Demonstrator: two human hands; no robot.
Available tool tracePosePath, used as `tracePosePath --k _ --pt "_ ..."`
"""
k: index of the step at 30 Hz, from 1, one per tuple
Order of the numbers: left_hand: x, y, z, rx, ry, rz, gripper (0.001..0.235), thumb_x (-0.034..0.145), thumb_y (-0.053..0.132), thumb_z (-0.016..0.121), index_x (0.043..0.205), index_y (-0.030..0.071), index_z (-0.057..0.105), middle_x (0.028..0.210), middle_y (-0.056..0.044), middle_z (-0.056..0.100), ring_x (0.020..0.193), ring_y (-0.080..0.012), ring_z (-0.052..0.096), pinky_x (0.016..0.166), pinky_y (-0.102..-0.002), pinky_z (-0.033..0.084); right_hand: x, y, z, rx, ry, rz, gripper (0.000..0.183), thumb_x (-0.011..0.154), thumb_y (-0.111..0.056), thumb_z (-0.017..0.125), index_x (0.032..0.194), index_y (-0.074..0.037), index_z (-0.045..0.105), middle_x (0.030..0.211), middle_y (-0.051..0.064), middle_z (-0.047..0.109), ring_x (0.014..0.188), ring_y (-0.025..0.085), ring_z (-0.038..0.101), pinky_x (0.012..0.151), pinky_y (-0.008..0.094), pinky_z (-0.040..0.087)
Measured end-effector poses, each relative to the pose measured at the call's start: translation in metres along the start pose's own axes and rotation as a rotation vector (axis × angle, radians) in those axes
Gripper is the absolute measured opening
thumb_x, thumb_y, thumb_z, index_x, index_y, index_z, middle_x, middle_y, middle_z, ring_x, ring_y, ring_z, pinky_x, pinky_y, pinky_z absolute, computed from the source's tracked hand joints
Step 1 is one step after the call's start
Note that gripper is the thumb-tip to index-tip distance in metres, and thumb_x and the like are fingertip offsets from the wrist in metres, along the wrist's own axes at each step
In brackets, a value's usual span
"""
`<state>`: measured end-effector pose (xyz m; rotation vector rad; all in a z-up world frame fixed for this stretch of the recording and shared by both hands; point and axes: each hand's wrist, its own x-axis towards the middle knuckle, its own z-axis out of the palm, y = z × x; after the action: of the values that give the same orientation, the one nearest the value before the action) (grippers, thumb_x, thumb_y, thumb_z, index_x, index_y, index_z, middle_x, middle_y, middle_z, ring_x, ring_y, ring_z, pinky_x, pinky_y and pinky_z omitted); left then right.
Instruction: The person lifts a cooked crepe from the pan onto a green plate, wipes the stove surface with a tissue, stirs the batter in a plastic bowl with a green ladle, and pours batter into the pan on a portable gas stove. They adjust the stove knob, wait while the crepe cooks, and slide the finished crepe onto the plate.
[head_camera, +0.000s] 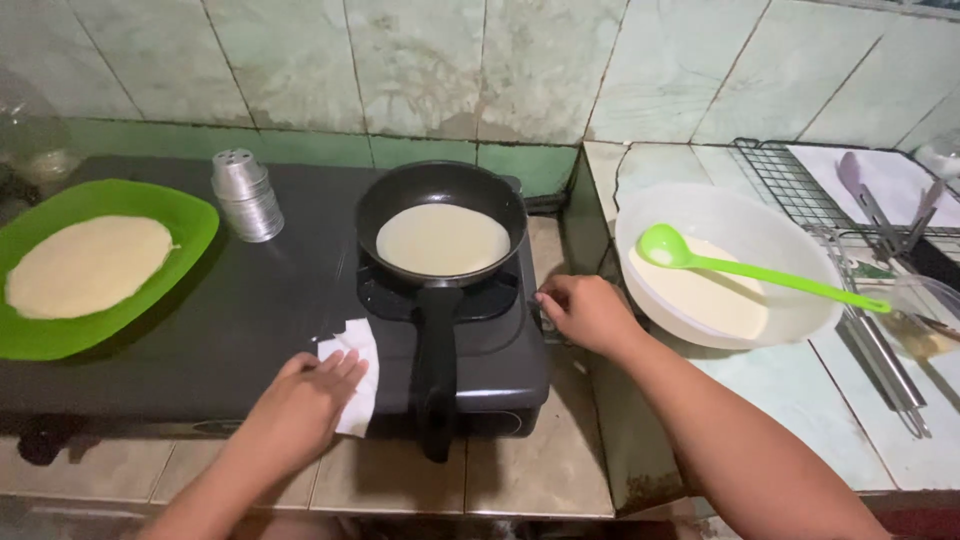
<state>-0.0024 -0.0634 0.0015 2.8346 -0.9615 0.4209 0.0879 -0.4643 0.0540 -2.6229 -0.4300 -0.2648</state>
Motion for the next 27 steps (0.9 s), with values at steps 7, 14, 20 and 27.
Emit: tracePosePath --k 7,14,20,27 --pt "0.004 -0.024 0.010 0.061 -0.051 -0.161 0.040 0.091 0.016 0.055 0.128 0.012 0.068 0.126 -0.010 0.069 0.117 -0.0197 0.066 0.105 -0.045 0.041 -0.001 -0.003 -0.004 0.030 -0.004 -0.014 0.021 0.090 -0.029 0.069 0.095 -0.011 0.077 0.080 0.011 0.076 0.073 0.030 0.073 0.069 0.041 0.058" --pt "-0.003 0.004 0.010 0.072 -0.079 -0.182 0.051 0.084 0.010 0.058 0.135 0.009 0.064 0.128 -0.014 0.069 0.118 -0.0210 0.064 0.103 -0.046 0.041 0.000 0.000 -0.003 0.029 0.006 -0.038 0.021 0.091 -0.029 0.069 0.096 -0.010 0.077 0.079 0.012 0.075 0.071 0.031 0.073 0.068 0.041 0.057" --pt "0.004 0.049 0.021 -0.025 0.144 0.031 0.060 0.071 0.003 0.063 0.131 -0.002 0.062 0.123 -0.021 0.070 0.120 -0.0267 0.065 0.101 -0.044 0.043 0.001 0.003 -0.002 0.046 0.008 -0.019 0.021 0.091 -0.029 0.069 0.095 -0.010 0.077 0.078 0.012 0.074 0.071 0.031 0.073 0.067 0.042 0.057" --pt "0.038 0.107 0.057 -0.218 0.018 -0.120 0.042 0.090 0.015 0.062 0.131 0.003 0.061 0.110 -0.014 0.074 0.111 -0.0220 0.068 0.095 -0.035 0.052 -0.002 0.001 -0.006 0.042 0.058 -0.075 0.020 0.088 -0.021 0.066 0.101 -0.009 0.076 0.089 0.015 0.075 0.081 0.035 0.072 0.074 0.044 0.057"
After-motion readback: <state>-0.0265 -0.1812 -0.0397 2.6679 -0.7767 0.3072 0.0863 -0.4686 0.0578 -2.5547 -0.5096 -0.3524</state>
